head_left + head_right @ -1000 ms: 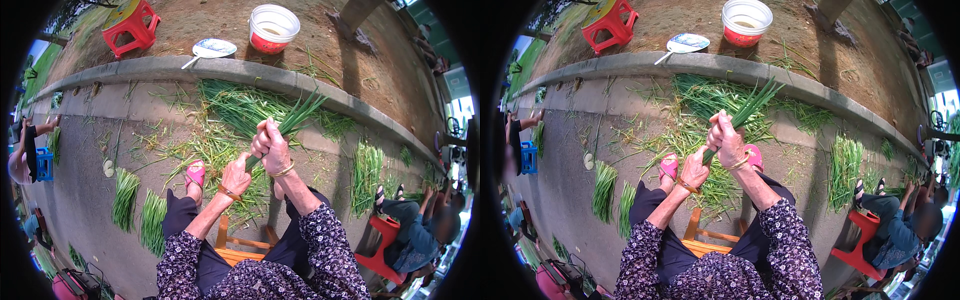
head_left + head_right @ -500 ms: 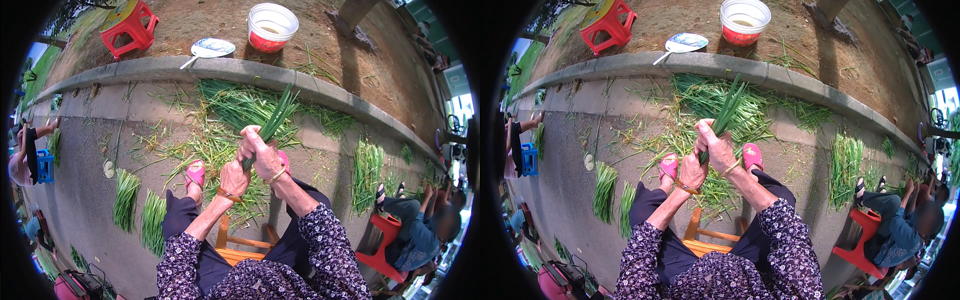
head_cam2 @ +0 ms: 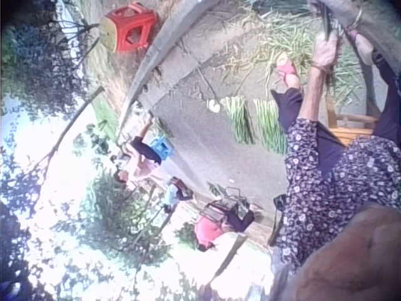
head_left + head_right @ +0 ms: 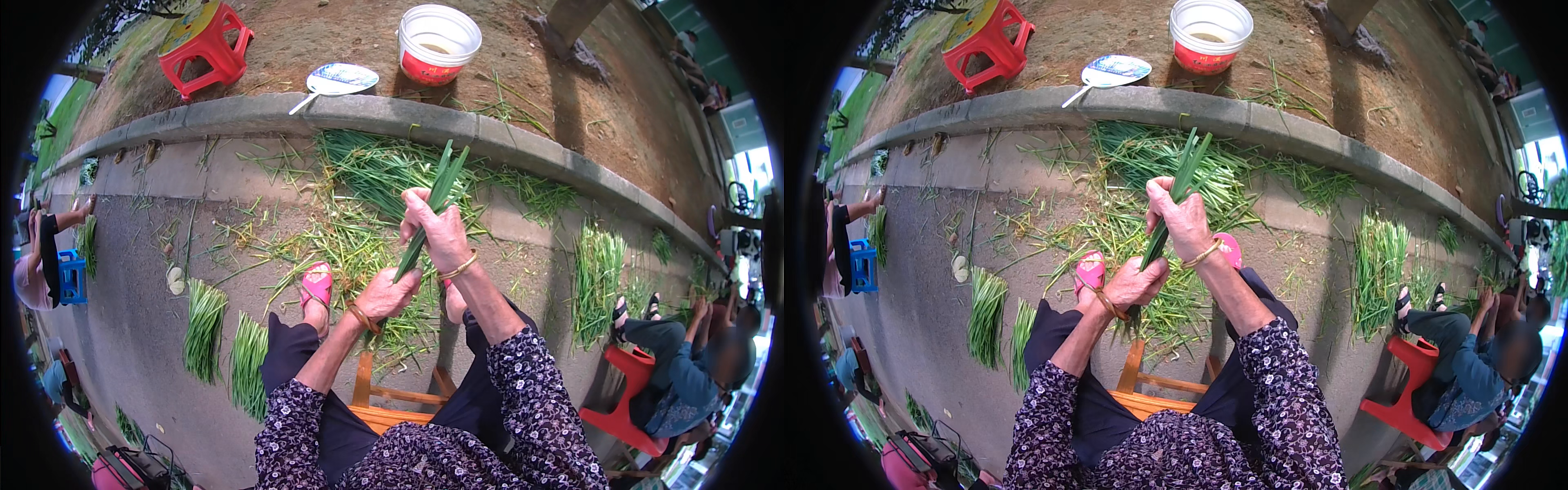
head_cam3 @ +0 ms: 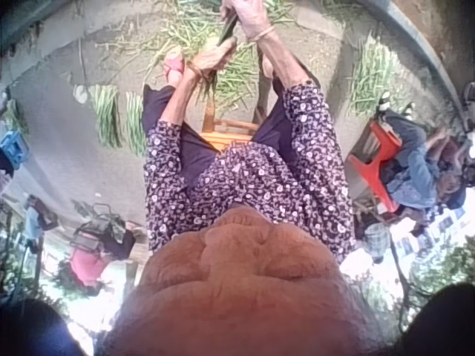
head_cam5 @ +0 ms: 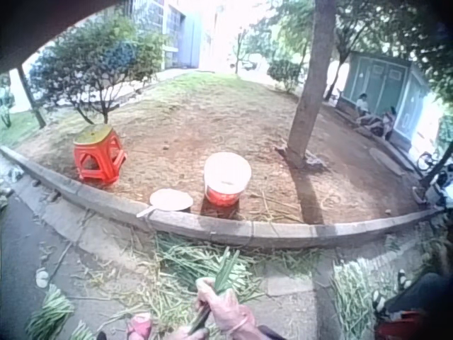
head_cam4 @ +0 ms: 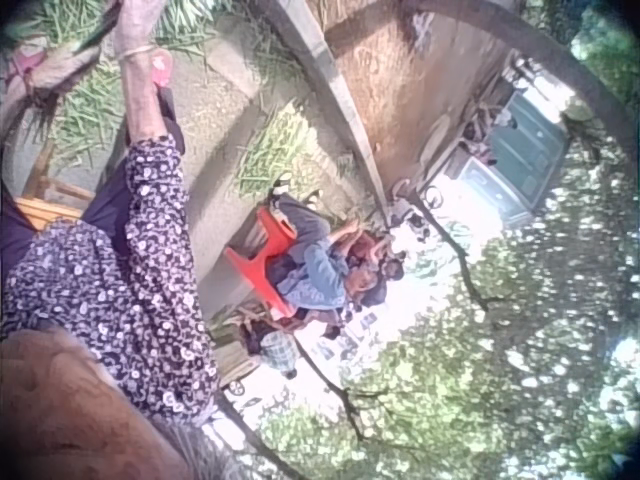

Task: The person holds a bunch of long green stalks in one hand and removes individual dried or yellowed blades with the other hand, placing the cleaned stalks on the ground.

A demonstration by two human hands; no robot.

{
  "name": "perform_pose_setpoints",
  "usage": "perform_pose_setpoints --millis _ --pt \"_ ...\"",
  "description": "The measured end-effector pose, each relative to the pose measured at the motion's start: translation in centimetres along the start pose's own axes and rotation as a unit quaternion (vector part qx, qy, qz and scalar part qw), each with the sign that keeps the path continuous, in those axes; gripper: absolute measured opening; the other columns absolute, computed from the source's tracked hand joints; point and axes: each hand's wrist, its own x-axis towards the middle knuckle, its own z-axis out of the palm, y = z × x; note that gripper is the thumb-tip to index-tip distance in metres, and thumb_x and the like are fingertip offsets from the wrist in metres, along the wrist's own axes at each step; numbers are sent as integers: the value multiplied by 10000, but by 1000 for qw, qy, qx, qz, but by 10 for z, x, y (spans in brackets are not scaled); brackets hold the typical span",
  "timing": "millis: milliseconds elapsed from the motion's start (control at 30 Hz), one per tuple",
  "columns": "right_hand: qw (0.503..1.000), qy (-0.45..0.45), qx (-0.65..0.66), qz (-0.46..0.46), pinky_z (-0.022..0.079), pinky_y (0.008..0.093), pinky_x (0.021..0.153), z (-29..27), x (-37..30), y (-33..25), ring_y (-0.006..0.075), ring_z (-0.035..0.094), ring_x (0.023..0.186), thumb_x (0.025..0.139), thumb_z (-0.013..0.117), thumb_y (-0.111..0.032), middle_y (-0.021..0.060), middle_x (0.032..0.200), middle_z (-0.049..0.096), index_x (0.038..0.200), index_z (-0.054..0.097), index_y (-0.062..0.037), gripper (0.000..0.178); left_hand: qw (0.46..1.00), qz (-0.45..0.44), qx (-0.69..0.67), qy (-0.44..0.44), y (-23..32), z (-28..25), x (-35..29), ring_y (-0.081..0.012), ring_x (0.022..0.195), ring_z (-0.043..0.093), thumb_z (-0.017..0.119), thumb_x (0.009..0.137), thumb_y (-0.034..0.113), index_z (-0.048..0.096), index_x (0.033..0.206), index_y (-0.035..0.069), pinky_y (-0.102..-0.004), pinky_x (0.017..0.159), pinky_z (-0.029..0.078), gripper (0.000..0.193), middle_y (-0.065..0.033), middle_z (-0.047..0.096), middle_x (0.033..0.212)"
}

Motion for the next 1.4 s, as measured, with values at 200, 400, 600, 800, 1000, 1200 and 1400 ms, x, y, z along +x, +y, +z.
perform_pose_setpoints --millis 200,400,600,800,1000,1200,1400 --pt "997 -13 60 -36 464 250 580 -2 4 -16 124 547 650 813 539 -303 43 755 527 1011 431 -32 353 987 -49 -122 -94 1 -4 -7 -33 363 196 417 836 466 413 704 78 -198 345 142 409 71 252 460" --pt "991 0 126 -34 467 312 698 -15 10 -18 179 563 767 885 352 -369 117 947 554 1075 411 -37 388 987 -50 -117 -102 2 -6 -8 -32 375 195 395 840 478 438 733 74 -197 353 146 420 71 256 466" --pt "978 -9 206 -42 450 346 742 -23 12 -21 210 552 820 901 259 -376 133 1001 540 1137 387 -41 429 989 -47 -104 -99 7 -8 -10 -28 374 193 393 831 500 444 737 80 -194 355 145 433 76 256 465" --pt "976 16 205 -68 454 351 713 -31 15 -21 203 546 817 898 309 -294 115 1000 541 1123 431 -40 360 990 -47 -90 -99 7 -9 -11 -33 376 188 384 839 492 449 742 76 -200 361 145 431 75 252 466" --pt "973 36 207 -93 468 310 653 -38 17 -17 166 547 742 874 403 -171 71 891 560 1079 482 -21 266 995 -52 -60 -55 10 -9 -13 -24 370 205 395 830 501 458 732 75 -188 353 156 441 77 271 468" --pt "974 74 191 -100 466 261 618 -42 18 -18 104 544 700 841 486 -129 25 800 577 1008 548 -34 202 998 -20 -57 -1 13 -8 -15 -17 365 207 400 825 506 470 749 77 -181 343 157 442 79 287 474" --pt "971 94 190 -110 489 286 643 -48 19 -18 130 566 735 834 490 -98 64 854 593 1046 525 -21 229 996 3 -84 2 10 -10 -14 -17 372 234 405 849 453 473 746 82 -181 338 171 391 72 322 484"
